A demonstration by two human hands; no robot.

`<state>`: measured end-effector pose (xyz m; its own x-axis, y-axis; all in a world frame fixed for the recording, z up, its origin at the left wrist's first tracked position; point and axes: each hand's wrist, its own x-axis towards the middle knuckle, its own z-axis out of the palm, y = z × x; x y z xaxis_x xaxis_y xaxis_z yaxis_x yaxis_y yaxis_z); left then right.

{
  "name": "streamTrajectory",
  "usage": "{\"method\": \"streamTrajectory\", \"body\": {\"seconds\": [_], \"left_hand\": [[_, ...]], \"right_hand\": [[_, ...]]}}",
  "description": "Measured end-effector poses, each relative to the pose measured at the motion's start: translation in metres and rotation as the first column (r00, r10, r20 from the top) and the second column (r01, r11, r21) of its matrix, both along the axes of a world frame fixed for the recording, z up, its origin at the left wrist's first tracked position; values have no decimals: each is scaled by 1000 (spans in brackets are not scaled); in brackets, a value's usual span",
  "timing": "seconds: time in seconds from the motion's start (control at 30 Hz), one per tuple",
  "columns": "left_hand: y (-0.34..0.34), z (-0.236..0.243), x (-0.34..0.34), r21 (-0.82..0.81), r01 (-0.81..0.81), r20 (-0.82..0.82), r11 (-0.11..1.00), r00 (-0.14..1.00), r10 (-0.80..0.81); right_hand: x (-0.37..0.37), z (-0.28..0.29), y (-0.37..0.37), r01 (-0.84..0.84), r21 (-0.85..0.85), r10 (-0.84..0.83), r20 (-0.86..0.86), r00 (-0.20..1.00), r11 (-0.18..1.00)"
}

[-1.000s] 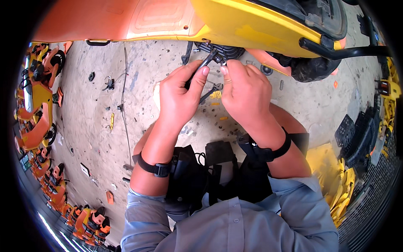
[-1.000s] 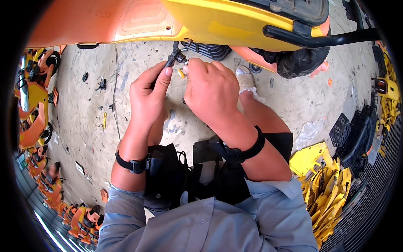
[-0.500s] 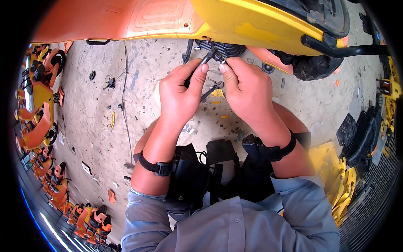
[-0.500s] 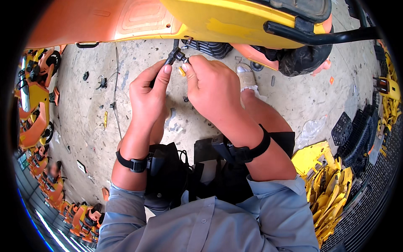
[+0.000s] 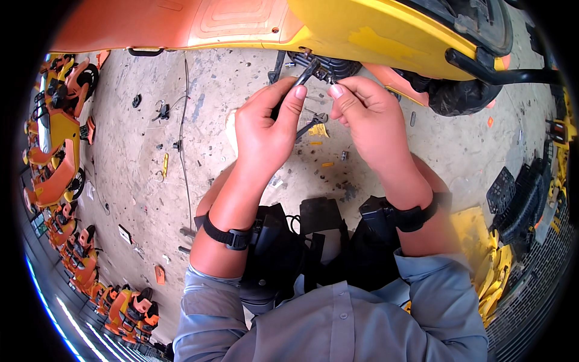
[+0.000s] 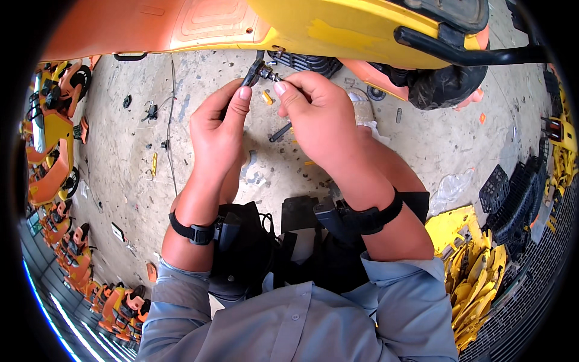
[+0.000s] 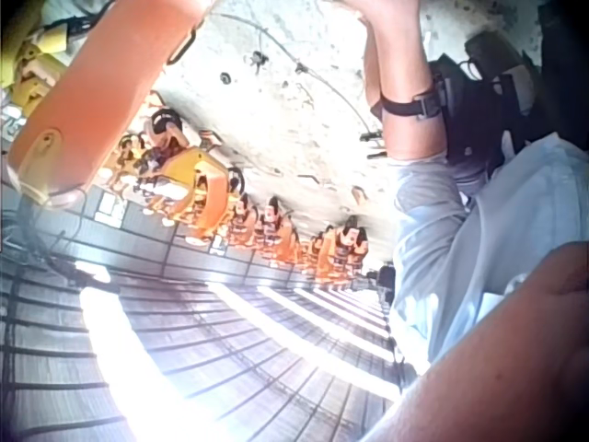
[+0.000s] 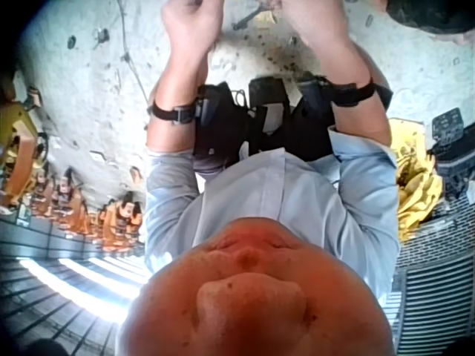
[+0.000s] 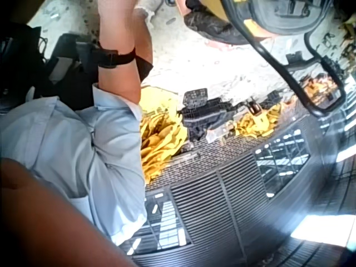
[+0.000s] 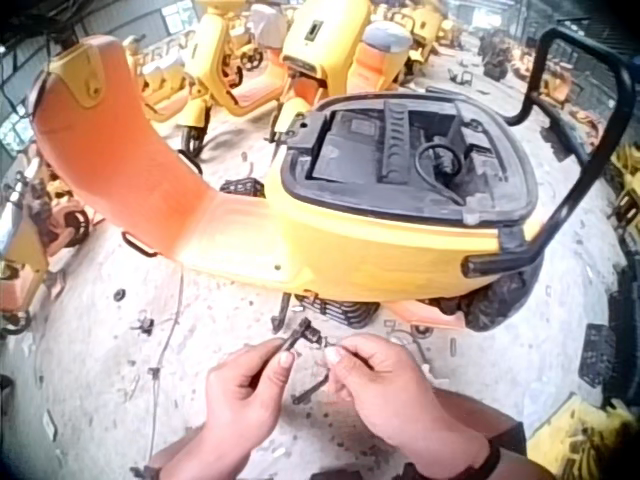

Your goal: The person manipulates a black cable and a small metal part with their hands, attempting to connect or fit them together near the frame of a yellow scooter.

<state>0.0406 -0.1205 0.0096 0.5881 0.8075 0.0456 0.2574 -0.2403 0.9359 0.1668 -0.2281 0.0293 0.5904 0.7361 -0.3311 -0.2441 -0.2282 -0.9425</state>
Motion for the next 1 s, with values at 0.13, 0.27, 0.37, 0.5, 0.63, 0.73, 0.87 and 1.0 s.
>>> {"method": "streamTrajectory", "body": {"seconds": [0.13, 0.27, 0.37, 0.5, 0.63, 0.73, 0.87, 1.0], "left_hand": [[-2, 3, 0, -122, -21, -4, 992, 1000, 21], [-5, 7, 1, -217, -55, -11, 975, 998, 54], [-3, 10, -2, -238, -66, -9, 969, 998, 66], [-3, 8, -2, -192, -66, 14, 979, 997, 70], [-4, 10, -1, -183, -64, 9, 981, 998, 67], [-3, 9, -2, -209, -70, 23, 975, 997, 76], [0, 8, -7, -199, -98, 10, 975, 995, 102], [-2, 7, -6, -158, -72, 25, 985, 997, 77]], "right_hand": [[-11, 0, -1, 79, 11, -78, 318, 945, 997], [-11, -4, 1, 72, 65, -88, 293, 952, 995], [0, 13, 1, -43, -108, 40, -30, 999, 993], [1, 18, -1, -81, -100, 68, -129, 989, 992], [-13, -4, 1, 57, 41, -64, 197, 978, 998], [-16, -2, 5, 92, 75, -102, 152, 983, 993], [-1, 20, 6, -56, -69, 40, -215, 976, 996], [0, 13, 0, -73, -34, 67, -156, 985, 997]]}}
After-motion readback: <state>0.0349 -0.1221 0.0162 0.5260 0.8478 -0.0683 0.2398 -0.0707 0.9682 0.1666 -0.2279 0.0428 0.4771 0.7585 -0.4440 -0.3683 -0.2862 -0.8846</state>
